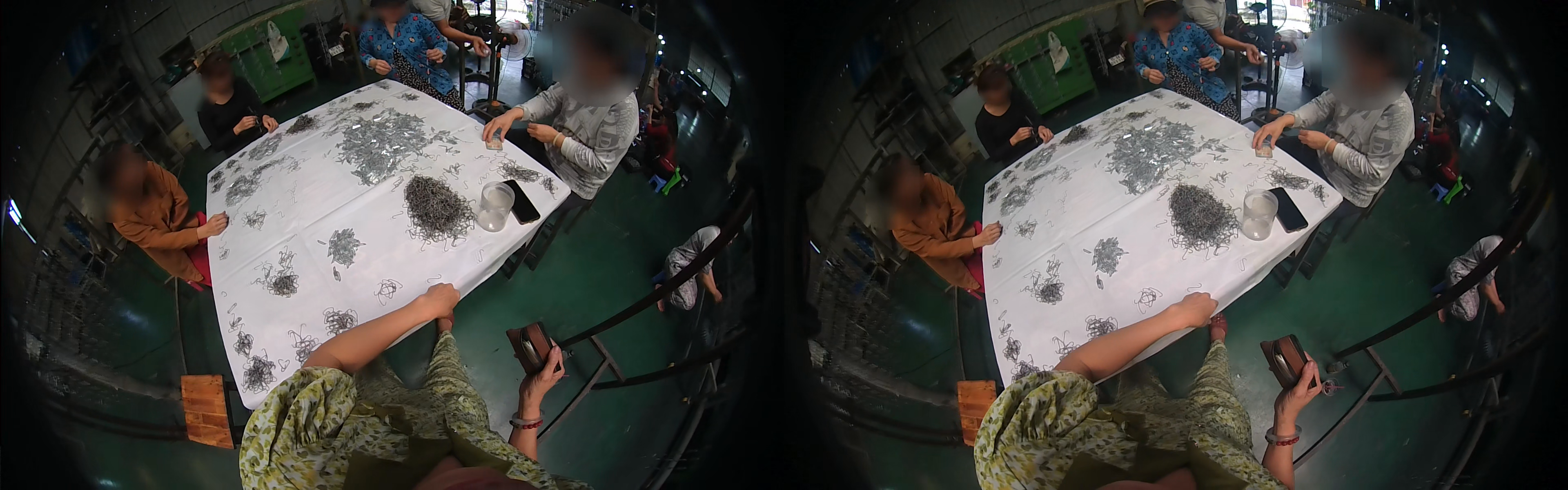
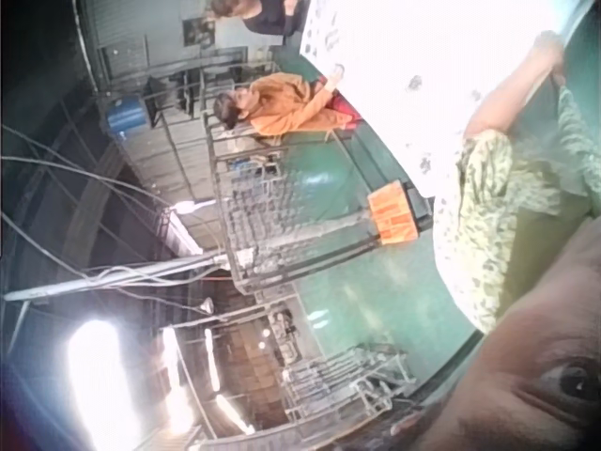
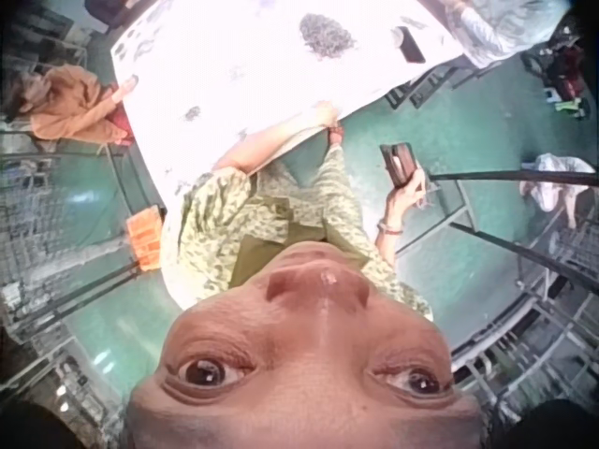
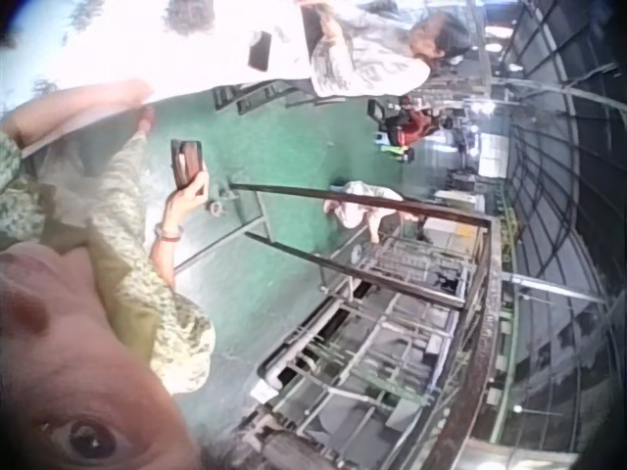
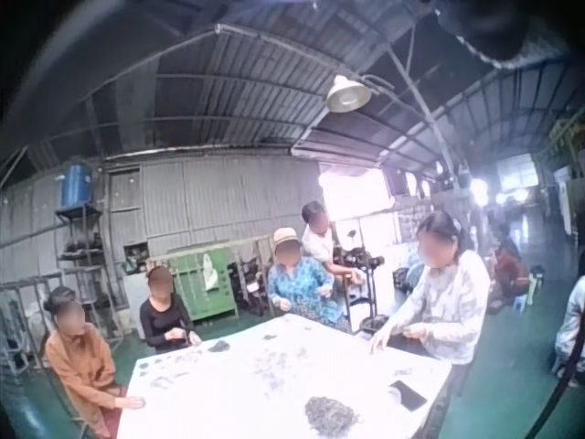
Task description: The person sits at a table and repeatedly picks up small metal wire pieces, likely paperclips, from a white surface, then places them into piles. The person also opens a wallet, removes banknotes, and hands them to coworkers at the table.
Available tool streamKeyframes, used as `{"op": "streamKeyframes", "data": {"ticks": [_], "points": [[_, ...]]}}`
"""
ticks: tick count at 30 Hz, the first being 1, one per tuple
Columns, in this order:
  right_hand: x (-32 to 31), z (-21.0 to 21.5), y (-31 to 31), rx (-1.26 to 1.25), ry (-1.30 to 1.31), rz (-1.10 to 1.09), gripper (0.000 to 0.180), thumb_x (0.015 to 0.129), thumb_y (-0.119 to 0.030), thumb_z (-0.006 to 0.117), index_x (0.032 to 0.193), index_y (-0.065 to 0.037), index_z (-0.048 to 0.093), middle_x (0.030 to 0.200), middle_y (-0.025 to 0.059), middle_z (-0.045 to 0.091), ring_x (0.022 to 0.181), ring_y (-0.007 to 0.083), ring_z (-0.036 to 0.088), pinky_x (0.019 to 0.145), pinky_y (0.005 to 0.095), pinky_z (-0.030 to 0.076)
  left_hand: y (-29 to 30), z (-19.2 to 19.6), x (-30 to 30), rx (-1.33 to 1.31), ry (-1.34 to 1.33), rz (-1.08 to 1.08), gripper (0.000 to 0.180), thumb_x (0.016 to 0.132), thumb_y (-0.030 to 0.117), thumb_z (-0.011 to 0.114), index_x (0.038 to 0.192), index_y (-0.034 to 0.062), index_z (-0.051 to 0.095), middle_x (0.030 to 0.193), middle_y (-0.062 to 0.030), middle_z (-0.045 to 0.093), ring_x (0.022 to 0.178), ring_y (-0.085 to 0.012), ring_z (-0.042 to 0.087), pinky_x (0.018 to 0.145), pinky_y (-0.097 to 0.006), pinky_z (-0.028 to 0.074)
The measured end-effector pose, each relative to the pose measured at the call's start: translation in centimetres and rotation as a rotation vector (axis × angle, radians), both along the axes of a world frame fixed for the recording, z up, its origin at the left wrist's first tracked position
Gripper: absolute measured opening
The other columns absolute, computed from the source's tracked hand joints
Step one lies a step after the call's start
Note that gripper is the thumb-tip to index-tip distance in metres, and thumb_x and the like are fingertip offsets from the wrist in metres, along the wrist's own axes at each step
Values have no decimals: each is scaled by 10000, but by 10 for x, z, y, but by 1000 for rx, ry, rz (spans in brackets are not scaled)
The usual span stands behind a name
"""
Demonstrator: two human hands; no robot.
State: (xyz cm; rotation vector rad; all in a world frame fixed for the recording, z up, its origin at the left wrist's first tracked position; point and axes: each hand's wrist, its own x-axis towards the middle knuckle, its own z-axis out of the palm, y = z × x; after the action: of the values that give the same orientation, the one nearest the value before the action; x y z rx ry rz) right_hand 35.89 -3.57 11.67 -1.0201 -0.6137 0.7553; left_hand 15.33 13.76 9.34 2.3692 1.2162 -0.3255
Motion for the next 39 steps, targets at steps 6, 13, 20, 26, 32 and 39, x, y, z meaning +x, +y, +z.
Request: {"op": "streamKeyframes", "data": {"ticks": [6, 13, 20, 26, 32, 39], "points": [[-5, 2, 6, -4, 28, 12, 410, 918, -338, 494, 1004, 52, 586, 872, 147, 627, 703, 238, 641, 570, 371, 566, 24, 12, -7, -109, 39, -49, 490, 712, 193, 729, 1144, 12, 584, 1104, -201, 599, 1043, -333, 570, 863, -397, 474], [1, -6, 9, -21, 24, 31, 404, 914, -329, 509, 991, 58, 593, 854, 140, 634, 696, 231, 641, 575, 363, 565, 29, 16, -8, -169, 39, -76, 564, 717, 238, 728, 1207, 25, 549, 1118, -178, 606, 1065, -317, 564, 895, -374, 459], [-1, 5, 15, -32, 24, 79, 433, 906, -356, 525, 1009, 61, 586, 846, 145, 634, 686, 240, 648, 559, 357, 570, 45, 24, -3, -235, 111, -158, 568, 702, 264, 723, 1193, 27, 564, 1137, -163, 607, 1049, -299, 580, 873, -366, 468], [-3, 3, 18, -29, 45, 127, 375, 864, -283, 612, 1005, 64, 598, 892, 130, 629, 720, 217, 636, 589, 345, 565, 62, 35, -9, -321, 60, -190, 580, 717, 291, 710, 1193, -1, 555, 1128, -153, 617, 1038, -276, 591, 857, -357, 471], [7, -17, 27, -79, -86, 73, 306, 845, -210, 644, 991, 57, 618, 888, 98, 629, 761, 187, 611, 619, 330, 553, 117, 51, -19, -558, -236, -6, 405, 798, 227, 667, 1119, -12, 607, 968, -102, 669, 789, -149, 635, 676, -281, 517], [17, -6, 41, -64, 3, 59, 303, 858, -223, 635, 994, 47, 618, 873, 94, 631, 757, 166, 609, 673, 306, 518, 196, 107, -13, -226, -1306, 683, 587, 931, 352, 493, 1305, -78, 350, 1236, -216, 470, 1114, -268, 496, 767, -351, 561]]}}
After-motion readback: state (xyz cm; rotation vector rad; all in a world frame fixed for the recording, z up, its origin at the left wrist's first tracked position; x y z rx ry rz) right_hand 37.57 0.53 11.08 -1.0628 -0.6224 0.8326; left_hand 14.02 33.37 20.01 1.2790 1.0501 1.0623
